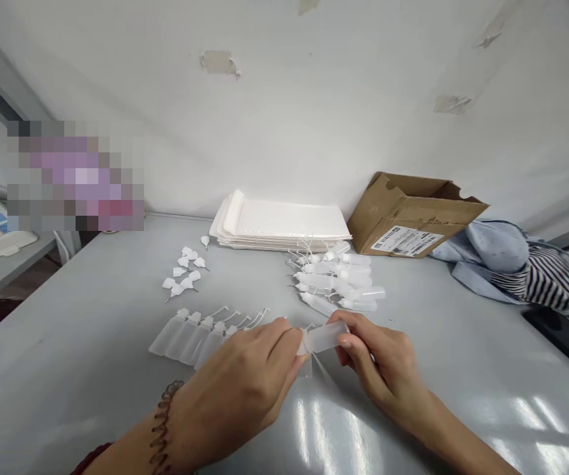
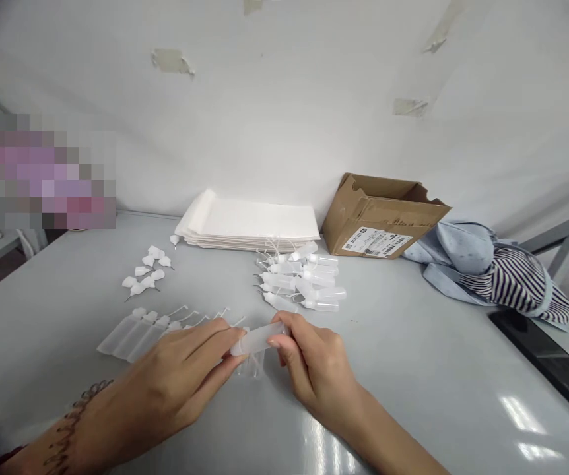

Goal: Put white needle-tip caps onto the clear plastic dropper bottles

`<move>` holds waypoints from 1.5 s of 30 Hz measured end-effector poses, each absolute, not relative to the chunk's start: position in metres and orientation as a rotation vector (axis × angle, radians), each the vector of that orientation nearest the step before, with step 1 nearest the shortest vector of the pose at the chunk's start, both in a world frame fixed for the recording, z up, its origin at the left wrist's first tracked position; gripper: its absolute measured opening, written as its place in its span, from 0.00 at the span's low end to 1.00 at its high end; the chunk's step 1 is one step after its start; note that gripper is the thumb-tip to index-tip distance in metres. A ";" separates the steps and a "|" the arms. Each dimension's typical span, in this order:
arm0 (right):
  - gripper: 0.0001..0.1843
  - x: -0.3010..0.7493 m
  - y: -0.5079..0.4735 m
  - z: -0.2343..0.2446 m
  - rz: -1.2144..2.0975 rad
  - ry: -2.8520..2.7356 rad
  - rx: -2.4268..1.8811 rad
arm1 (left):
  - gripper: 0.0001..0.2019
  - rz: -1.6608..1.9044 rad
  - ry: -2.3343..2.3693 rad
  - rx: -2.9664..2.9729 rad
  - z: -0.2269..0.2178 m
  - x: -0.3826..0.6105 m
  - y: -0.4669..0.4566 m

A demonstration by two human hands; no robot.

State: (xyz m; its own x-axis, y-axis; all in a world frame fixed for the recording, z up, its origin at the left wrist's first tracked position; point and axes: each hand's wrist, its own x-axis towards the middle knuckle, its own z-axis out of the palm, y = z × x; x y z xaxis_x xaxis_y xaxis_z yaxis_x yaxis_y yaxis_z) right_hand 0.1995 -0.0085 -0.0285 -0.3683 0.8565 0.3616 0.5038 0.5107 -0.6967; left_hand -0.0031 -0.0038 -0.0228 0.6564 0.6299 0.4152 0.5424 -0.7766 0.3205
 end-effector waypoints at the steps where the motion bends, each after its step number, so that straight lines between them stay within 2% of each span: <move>1: 0.12 0.199 -0.009 -0.028 0.684 -2.008 -1.142 | 0.07 0.818 0.977 2.711 -0.023 -0.003 -0.004; 9: 0.29 0.190 -0.012 -0.022 1.337 -1.605 -1.432 | 0.07 0.989 0.976 2.454 -0.021 -0.005 -0.002; 12: 0.30 0.188 -0.011 -0.021 1.499 -1.404 -1.474 | 0.05 0.924 1.004 2.223 -0.016 -0.004 -0.002; 18: 0.30 0.185 -0.012 -0.022 1.598 -1.195 -1.455 | 0.02 0.793 1.031 1.820 -0.005 0.001 0.000; 27: 0.28 0.187 -0.010 -0.033 2.026 -0.844 -1.284 | 0.11 1.095 0.841 2.158 -0.017 -0.002 0.003; 32: 0.28 0.189 -0.010 -0.032 2.165 -0.759 -1.213 | 0.08 1.075 0.893 2.028 -0.010 -0.002 0.003; 37: 0.30 0.186 -0.015 -0.032 2.127 -0.884 -1.149 | 0.04 0.824 1.075 1.603 -0.006 -0.004 0.006; 39: 0.30 0.184 -0.018 -0.031 2.031 -1.005 -1.184 | 0.06 0.714 1.055 1.460 -0.005 -0.005 0.008; 42: 0.28 0.183 -0.022 -0.030 1.794 -1.259 -1.300 | 0.08 0.605 0.986 1.320 -0.002 -0.006 0.010; 45: 0.24 0.185 -0.024 -0.032 1.362 -1.645 -1.363 | 0.08 0.565 0.948 1.219 -0.001 -0.005 0.010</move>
